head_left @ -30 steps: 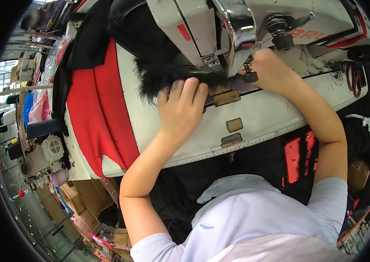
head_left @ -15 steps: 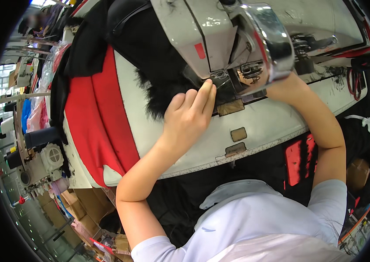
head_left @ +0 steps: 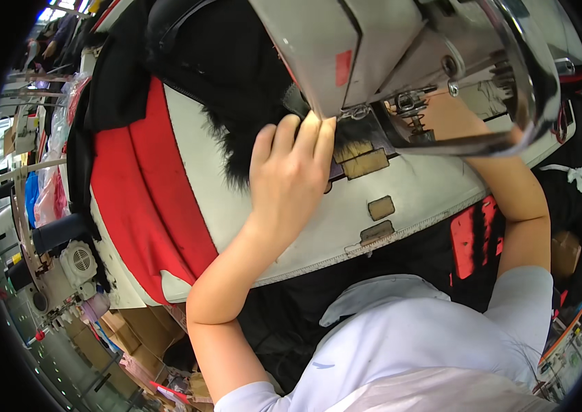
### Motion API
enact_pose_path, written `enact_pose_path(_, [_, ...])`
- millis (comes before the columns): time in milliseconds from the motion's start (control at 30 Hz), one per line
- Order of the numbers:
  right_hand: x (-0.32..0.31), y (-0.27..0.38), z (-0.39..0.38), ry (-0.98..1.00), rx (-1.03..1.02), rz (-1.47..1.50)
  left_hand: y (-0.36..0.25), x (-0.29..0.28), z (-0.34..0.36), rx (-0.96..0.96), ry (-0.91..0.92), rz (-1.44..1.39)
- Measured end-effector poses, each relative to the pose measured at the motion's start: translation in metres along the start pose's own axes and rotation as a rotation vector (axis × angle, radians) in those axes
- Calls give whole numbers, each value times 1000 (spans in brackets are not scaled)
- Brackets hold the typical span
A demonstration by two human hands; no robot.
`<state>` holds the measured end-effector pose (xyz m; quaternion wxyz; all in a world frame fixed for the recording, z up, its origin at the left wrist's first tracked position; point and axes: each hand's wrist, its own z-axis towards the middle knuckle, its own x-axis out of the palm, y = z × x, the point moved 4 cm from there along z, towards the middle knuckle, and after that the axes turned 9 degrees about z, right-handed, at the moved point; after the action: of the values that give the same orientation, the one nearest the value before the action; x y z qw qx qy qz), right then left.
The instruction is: Sewing fur trim onto a black garment using an industrial sewing machine.
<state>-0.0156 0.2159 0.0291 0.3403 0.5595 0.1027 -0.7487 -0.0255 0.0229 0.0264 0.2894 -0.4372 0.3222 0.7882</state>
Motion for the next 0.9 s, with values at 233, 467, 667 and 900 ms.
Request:
enact_pose_path(233, [3, -1, -2, 30, -15, -21, 2, 4, -6, -22, -56, -60])
enact_pose_path(467, [-27, -5, -38, -126, -70, -144, 4, 8, -2, -64, 48, 8])
enact_pose_path(667, [-100, 11, -256, -476, 750, -95, 9, 9, -1, -48, 37, 24])
enact_pose_path(900, [74, 93, -542, -270, 1574, 142, 10, 3, -13, -41, -174, -243])
